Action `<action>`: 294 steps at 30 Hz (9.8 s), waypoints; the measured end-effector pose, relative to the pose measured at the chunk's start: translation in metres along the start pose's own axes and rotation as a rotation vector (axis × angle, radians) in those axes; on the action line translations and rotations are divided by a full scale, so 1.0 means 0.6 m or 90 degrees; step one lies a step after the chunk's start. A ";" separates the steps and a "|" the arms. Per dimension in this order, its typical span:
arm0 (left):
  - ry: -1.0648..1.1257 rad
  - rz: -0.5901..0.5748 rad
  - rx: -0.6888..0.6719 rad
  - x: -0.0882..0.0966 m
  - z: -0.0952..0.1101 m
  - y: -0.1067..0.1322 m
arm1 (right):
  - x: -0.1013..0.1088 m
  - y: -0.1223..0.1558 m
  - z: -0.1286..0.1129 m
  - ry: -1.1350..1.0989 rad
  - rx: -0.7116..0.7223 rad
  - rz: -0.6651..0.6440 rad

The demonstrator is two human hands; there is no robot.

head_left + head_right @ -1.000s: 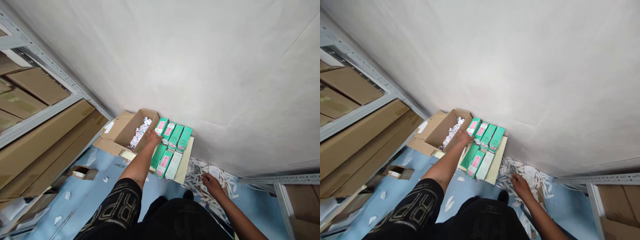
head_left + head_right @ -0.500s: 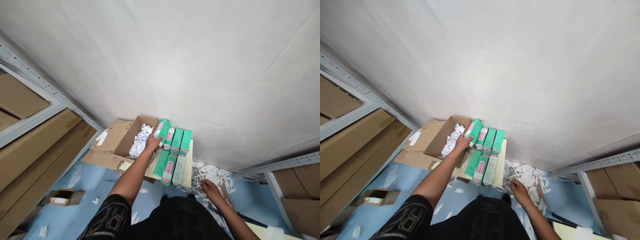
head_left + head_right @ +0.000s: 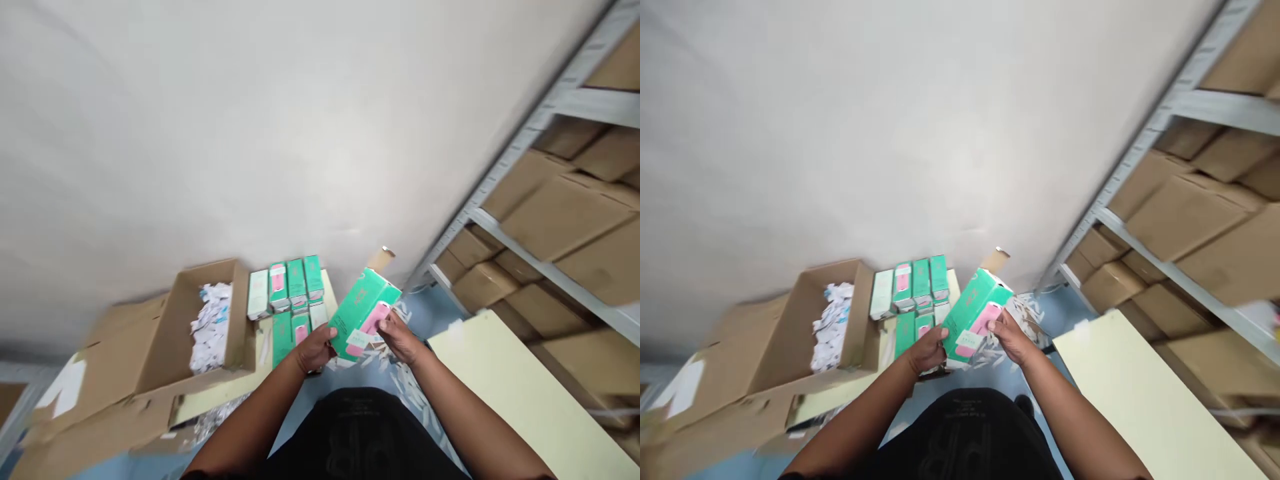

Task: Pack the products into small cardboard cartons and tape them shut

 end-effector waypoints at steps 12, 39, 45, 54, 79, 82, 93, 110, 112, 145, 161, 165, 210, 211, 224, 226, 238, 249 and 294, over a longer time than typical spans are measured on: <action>-0.201 0.016 0.350 -0.177 -0.365 -0.271 | 0.353 0.318 0.047 0.181 0.025 0.555; -1.079 -0.423 0.141 -0.397 -0.671 -0.614 | 0.651 0.548 0.246 0.510 -0.227 0.760; -0.906 -0.395 0.236 -0.374 -0.661 -0.645 | 0.615 0.525 0.192 0.405 -0.390 0.939; -1.010 -0.706 0.063 -0.385 -0.661 -0.653 | 0.598 0.525 0.163 0.361 -0.488 0.988; -1.208 -0.475 0.193 -0.503 -0.714 -0.628 | 0.645 0.560 0.195 0.449 -0.332 0.766; -1.231 -0.509 0.115 -0.543 -0.662 -0.626 | 0.648 0.554 0.190 0.449 -0.336 0.761; -0.501 -0.189 0.225 -0.508 -0.502 -0.679 | 0.622 0.596 0.130 0.387 -0.312 0.817; -0.029 -0.252 0.611 -0.460 -0.585 -0.563 | 0.563 0.496 -0.066 0.179 0.024 0.949; -0.039 -0.246 0.572 -0.460 -0.582 -0.563 | 0.568 0.496 -0.064 0.097 0.048 0.932; -0.082 -0.298 0.641 -0.453 -0.572 -0.520 | 0.567 0.508 -0.119 -0.062 0.149 0.816; -0.063 -0.300 0.651 -0.452 -0.582 -0.530 | 0.586 0.503 -0.116 -0.107 0.148 0.840; -0.047 -0.341 0.729 -0.452 -0.583 -0.530 | 0.591 0.496 -0.111 -0.163 0.137 0.813; -1.292 -0.553 0.183 -0.441 -0.835 -0.777 | 0.573 0.739 0.095 0.183 -0.230 1.238; -1.309 -0.562 0.171 -0.447 -0.858 -0.788 | 0.567 0.745 0.103 0.172 -0.227 1.236; -1.318 -0.546 0.324 -0.443 -0.971 -0.905 | 0.545 0.814 0.153 0.083 -0.239 1.193; -1.249 -0.529 0.260 -0.442 -0.953 -0.886 | 0.561 0.812 0.157 0.081 -0.225 1.196; -0.887 -0.520 -0.110 -0.387 -0.776 -0.672 | 0.663 0.749 0.086 0.158 -0.132 1.187; -0.981 -0.409 -0.065 -0.380 -0.730 -0.633 | 0.640 0.644 0.156 0.194 -0.219 1.120; -0.978 -0.520 -0.104 -0.370 -0.744 -0.605 | 0.652 0.639 0.146 0.599 -0.326 0.946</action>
Point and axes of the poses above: each hand's wrist, its own y-axis away from the middle knuckle, its own x-axis out of the back of the hand, z = x × y, the point moved 2 cm from there along -y, towards the middle knuckle, and after that the axes turned 13 degrees about y, right-handed, at the moved point
